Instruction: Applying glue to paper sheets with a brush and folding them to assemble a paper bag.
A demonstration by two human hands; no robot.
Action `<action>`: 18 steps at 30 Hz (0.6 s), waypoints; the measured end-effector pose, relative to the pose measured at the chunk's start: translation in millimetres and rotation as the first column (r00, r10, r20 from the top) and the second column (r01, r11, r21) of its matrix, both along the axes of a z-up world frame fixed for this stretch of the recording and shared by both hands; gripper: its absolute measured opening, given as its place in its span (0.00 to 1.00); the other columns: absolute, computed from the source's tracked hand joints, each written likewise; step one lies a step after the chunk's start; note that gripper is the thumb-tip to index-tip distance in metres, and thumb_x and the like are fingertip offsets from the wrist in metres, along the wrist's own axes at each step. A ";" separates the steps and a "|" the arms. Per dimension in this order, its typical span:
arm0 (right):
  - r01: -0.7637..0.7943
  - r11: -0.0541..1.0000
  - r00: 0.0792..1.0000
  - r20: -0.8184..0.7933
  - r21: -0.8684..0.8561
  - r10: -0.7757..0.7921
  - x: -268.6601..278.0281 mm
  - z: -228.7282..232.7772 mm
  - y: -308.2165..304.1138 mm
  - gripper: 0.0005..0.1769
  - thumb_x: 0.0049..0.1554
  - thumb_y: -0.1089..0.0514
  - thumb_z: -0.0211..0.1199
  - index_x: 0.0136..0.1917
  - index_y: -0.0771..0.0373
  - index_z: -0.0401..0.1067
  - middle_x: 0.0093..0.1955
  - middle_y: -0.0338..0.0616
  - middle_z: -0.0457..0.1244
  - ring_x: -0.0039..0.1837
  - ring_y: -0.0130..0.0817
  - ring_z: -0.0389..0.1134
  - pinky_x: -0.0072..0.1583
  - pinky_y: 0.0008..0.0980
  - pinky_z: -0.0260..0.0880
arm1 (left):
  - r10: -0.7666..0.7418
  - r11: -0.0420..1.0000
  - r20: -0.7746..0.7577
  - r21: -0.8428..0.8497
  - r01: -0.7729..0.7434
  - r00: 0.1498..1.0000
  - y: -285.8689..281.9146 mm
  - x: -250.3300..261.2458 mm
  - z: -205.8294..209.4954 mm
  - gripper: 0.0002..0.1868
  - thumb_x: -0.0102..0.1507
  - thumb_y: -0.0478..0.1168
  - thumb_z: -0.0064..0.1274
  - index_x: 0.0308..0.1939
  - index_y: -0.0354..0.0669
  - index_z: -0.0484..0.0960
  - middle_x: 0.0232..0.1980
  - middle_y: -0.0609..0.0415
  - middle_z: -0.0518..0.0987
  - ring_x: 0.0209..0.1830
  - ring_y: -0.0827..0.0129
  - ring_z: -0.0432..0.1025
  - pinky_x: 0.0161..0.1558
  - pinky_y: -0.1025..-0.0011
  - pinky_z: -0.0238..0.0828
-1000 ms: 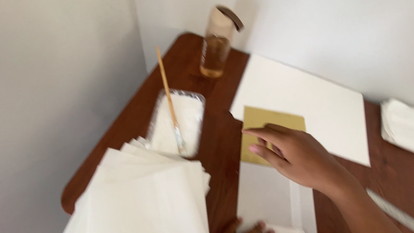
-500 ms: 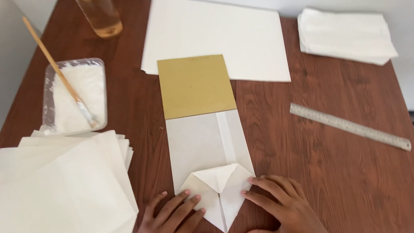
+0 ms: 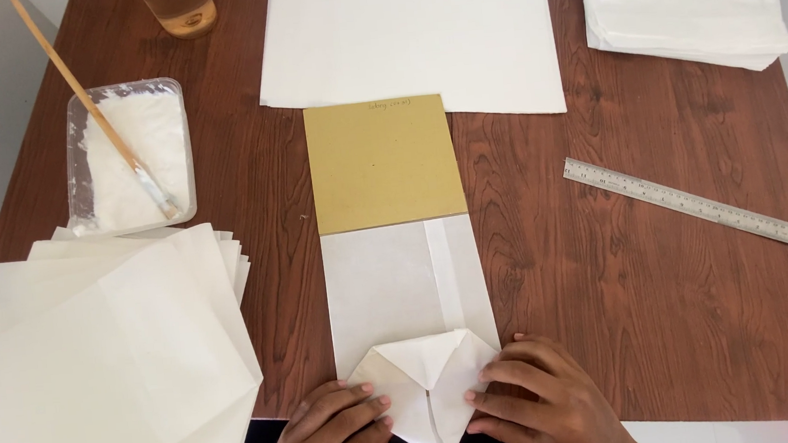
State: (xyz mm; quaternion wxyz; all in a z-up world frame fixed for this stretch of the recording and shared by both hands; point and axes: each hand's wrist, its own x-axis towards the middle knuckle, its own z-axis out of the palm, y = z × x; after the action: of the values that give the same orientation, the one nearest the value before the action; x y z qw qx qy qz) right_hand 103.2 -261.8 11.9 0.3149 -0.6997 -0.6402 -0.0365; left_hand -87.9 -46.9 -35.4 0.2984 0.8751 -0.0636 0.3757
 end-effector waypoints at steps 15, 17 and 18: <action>0.185 0.982 0.977 0.096 0.050 -0.189 -26.8 -30.8 -18.7 0.12 0.53 0.51 0.73 0.51 0.45 0.80 0.50 0.28 0.70 0.51 0.30 0.71 0.59 0.43 0.76 | 0.032 0.999 -0.013 0.004 -0.032 0.999 0.7 4.0 10.2 0.05 0.64 0.37 0.57 0.34 0.52 0.84 0.42 0.65 0.84 0.47 0.66 0.79 0.47 0.66 0.80; 0.177 0.984 0.978 0.111 0.030 -0.179 -26.9 -29.2 -15.9 0.13 0.52 0.47 0.75 0.51 0.45 0.80 0.51 0.28 0.69 0.51 0.29 0.70 0.60 0.42 0.76 | 0.024 1.000 -0.028 0.003 -0.024 0.999 1.2 2.2 9.5 0.06 0.65 0.36 0.55 0.33 0.53 0.82 0.42 0.66 0.84 0.48 0.64 0.79 0.48 0.63 0.79; 0.176 0.984 0.972 0.152 0.027 -0.178 -27.3 -27.9 -14.2 0.12 0.53 0.51 0.74 0.52 0.44 0.80 0.52 0.30 0.68 0.51 0.30 0.70 0.59 0.43 0.75 | 0.012 1.000 -0.030 0.017 -0.012 0.999 1.4 1.6 7.9 0.05 0.64 0.35 0.57 0.34 0.52 0.83 0.44 0.65 0.84 0.50 0.63 0.78 0.48 0.62 0.80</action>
State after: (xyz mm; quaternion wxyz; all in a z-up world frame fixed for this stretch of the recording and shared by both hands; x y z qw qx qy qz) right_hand 75.9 -276.0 -16.0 0.2646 -0.7471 -0.5973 -0.1224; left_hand -86.2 -45.5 -27.5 0.2896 0.8836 -0.0571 0.3636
